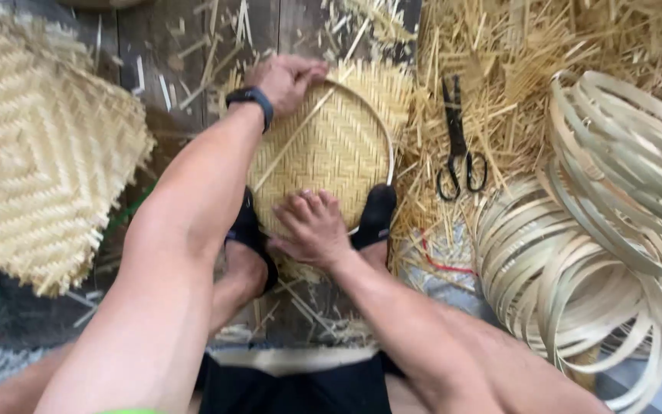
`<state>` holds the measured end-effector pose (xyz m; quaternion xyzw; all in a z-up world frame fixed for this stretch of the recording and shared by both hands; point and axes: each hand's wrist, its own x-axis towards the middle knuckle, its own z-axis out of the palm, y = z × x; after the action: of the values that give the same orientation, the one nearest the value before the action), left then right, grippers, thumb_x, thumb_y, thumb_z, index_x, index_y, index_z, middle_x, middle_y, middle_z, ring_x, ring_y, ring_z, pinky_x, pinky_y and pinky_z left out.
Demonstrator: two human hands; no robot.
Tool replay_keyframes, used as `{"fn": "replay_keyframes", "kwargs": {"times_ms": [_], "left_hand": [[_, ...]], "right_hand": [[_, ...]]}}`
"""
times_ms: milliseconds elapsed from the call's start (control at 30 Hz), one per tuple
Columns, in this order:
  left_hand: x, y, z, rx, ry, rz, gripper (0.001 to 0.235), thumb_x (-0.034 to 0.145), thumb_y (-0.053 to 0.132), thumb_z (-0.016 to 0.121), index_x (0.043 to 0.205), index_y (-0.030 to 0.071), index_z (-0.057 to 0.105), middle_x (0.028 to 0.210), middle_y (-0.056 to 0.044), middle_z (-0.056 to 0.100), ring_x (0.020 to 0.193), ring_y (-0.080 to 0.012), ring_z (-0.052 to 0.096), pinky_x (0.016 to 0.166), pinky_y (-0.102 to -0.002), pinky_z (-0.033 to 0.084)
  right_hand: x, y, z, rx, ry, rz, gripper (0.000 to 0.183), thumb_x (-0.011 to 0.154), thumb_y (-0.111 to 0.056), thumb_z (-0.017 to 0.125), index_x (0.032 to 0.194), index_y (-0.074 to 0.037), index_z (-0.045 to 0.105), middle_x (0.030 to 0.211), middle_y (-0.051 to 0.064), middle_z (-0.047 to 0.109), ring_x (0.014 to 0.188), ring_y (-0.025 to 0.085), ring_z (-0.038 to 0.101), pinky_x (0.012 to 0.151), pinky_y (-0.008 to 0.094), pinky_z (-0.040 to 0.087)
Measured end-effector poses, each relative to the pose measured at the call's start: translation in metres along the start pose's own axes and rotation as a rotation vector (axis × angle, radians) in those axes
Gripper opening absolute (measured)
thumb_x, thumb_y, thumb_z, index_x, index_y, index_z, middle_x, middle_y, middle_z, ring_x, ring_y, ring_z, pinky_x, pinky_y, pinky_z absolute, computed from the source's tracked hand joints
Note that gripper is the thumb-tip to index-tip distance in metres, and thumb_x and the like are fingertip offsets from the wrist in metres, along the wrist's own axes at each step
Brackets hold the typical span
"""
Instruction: The person sits on the floor and fits a square woven bamboo mat onto a round wooden mold, folding the mat edges down around the mold. They trim the excess bamboo strands with scissors and press a bamboo rim ring around the edge to form a round sieve tray.
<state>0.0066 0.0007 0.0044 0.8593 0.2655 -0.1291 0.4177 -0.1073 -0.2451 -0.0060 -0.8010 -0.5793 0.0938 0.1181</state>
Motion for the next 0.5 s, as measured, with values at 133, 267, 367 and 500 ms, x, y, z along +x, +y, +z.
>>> {"fn": "replay_keyframes", "kwargs": {"times_ms": [133, 267, 367, 500], "left_hand": [[0.02, -0.043, 0.037, 0.104, 0.162, 0.314, 0.031, 0.096, 0.055, 0.058, 0.112, 0.037, 0.077, 0.117, 0.003, 0.075, 0.092, -0.0183, 0.065, 0.077, -0.041, 0.052], [0.026, -0.023, 0.02, 0.239, 0.182, 0.331, 0.039, 0.108, 0.055, 0.045, 0.106, 0.032, 0.077, 0.097, 0.001, 0.074, 0.081, -0.0181, 0.064, 0.067, -0.038, 0.051], [0.036, -0.014, 0.01, 0.229, 0.03, 0.062, 0.045, 0.109, 0.059, 0.043, 0.103, 0.029, 0.076, 0.087, -0.003, 0.073, 0.074, -0.0217, 0.063, 0.067, -0.04, 0.049], [0.045, -0.016, 0.011, -0.017, 0.026, 0.013, 0.045, 0.097, 0.061, 0.059, 0.089, 0.02, 0.078, 0.081, -0.005, 0.073, 0.072, -0.0202, 0.065, 0.07, -0.039, 0.05]], "right_hand": [[0.048, 0.105, -0.019, -0.058, 0.381, -0.051, 0.039, 0.099, -0.033, 0.062, 0.13, -0.011, 0.066, 0.127, 0.01, 0.064, 0.122, 0.026, 0.061, 0.106, 0.045, 0.053], [0.116, 0.17, -0.058, 0.007, 0.42, 0.125, 0.029, 0.106, -0.034, 0.057, 0.117, -0.012, 0.071, 0.109, 0.009, 0.073, 0.105, 0.024, 0.066, 0.09, 0.041, 0.056], [0.142, 0.193, -0.049, 0.432, 0.181, 0.402, 0.024, 0.107, -0.029, 0.058, 0.107, -0.011, 0.074, 0.095, 0.009, 0.072, 0.087, 0.022, 0.064, 0.079, 0.039, 0.054], [0.121, 0.201, -0.022, 0.595, 0.136, 0.578, 0.031, 0.111, -0.027, 0.059, 0.092, -0.006, 0.073, 0.085, 0.011, 0.068, 0.075, 0.024, 0.059, 0.07, 0.04, 0.05]]}}
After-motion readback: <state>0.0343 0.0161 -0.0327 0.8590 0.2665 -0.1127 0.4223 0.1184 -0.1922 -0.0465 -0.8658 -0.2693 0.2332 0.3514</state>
